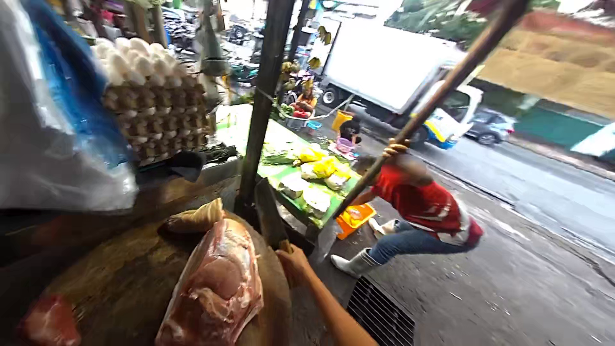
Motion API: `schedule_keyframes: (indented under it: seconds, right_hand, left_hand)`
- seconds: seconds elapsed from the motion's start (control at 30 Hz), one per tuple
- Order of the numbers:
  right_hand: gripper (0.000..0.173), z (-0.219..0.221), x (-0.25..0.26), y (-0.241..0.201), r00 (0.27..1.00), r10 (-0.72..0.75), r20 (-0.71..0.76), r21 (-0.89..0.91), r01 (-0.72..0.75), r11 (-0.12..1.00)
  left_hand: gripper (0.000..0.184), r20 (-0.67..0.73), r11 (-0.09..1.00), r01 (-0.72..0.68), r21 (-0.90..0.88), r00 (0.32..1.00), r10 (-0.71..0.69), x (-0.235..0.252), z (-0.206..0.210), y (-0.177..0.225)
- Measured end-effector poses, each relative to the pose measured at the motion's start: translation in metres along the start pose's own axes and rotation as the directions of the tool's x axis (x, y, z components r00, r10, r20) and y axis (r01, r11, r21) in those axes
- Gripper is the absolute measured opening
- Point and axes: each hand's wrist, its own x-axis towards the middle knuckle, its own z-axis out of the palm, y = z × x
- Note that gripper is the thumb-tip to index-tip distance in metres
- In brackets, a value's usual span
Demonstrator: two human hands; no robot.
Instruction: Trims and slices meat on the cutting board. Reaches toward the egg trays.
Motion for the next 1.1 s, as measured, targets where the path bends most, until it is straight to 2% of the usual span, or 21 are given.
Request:
schedule_keyframes:
  seconds: [0.1,0.2,0.43,0.6,0.77,0.9,1.1]
  right_hand:
    - [0.036,-0.002,0.031,-0.007,0.998,0.044,0.050,-0.147,-0.036,0.988]
    - [0.035,-0.009,0.043,-0.006,0.986,0.076,0.149,-0.248,-0.037,0.968]
    - [0.024,0.012,0.039,0.003,0.923,0.133,0.361,-0.288,-0.025,0.957]
    - [0.031,0.012,0.027,0.000,0.923,0.116,0.366,-0.414,0.050,0.909]
    - [0.034,0.007,0.001,0.001,0.913,0.163,0.374,-0.570,0.088,0.817]
    - [0.030,0.021,-0.027,0.018,0.906,0.171,0.388,-0.539,0.072,0.839]
    - [0.035,0.058,-0.086,0.029,0.892,0.190,0.410,-0.503,0.048,0.863]
  left_hand:
    - [0.058,-0.224,0.993,0.016,-0.117,0.974,-0.042,-0.020,0.022,-0.029]
    - [0.064,-0.366,0.996,0.057,-0.065,0.928,-0.077,-0.023,0.040,-0.031]
    - [0.044,-0.305,0.998,-0.023,0.061,0.952,0.041,-0.013,0.033,-0.030]
    - [0.052,-0.290,0.988,0.017,0.157,0.957,0.030,-0.002,0.030,-0.018]
    - [0.056,-0.315,0.998,0.009,0.066,0.949,0.012,-0.003,0.029,-0.014]
    - [0.056,-0.377,0.999,-0.035,-0.005,0.926,0.031,-0.015,0.024,-0.004]
    - [0.054,-0.467,0.986,-0.097,0.136,0.871,0.150,-0.048,-0.004,0.032]
